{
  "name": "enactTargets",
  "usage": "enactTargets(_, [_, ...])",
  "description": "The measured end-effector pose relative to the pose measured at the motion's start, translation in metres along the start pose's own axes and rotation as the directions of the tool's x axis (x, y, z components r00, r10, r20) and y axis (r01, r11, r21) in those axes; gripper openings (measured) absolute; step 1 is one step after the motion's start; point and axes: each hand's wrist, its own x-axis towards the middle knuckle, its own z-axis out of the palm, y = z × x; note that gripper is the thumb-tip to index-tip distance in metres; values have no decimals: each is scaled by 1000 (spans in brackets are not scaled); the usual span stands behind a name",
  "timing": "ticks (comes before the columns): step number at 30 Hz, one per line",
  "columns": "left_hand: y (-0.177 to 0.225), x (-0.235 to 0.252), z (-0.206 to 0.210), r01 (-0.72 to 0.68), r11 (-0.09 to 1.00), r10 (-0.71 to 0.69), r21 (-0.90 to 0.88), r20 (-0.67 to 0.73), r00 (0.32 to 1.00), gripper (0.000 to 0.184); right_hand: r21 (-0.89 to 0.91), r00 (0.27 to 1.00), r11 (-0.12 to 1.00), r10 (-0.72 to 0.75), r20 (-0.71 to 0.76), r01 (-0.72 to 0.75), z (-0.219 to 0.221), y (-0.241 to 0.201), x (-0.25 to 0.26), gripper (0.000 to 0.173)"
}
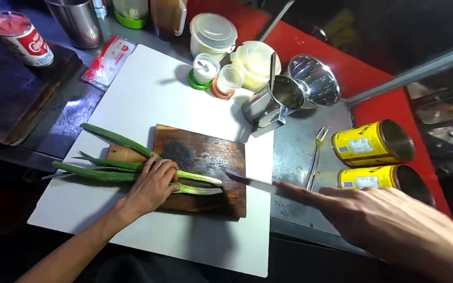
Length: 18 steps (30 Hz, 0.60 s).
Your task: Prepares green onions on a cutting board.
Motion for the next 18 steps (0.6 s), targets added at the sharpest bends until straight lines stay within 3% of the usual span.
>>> enactTargets(3, [-2, -4, -1, -93, 995, 94, 45, -28, 995, 54, 365, 953, 929, 159, -258, -56, 61, -13, -11, 62])
enactTargets(6, [-5, 7, 0, -174, 984, 172, 47, 45, 984, 42, 703, 882, 697, 412, -228, -144, 109, -60, -1, 71])
enactTargets(8, [-20, 18, -13, -199, 978, 195, 57, 65, 979, 30, 830, 838, 534, 518, -171, -161, 120, -90, 16, 75])
enactTargets(11, [-40, 22, -39, -135, 981, 118, 138, 123, 985, 28, 842, 821, 482, 565, -86, -243, 109, -129, 46, 75])
enactTargets(14, [-25, 25, -45, -50, 984, 24, 170, 153, 988, 37, 777, 835, 488, 544, 85, -397, 82, -154, 76, 76])
enactTargets(18, [-8, 43, -10, -113, 994, 112, 11, 56, 992, 33, 736, 855, 490, 462, 236, -468, 56, -175, 104, 77])
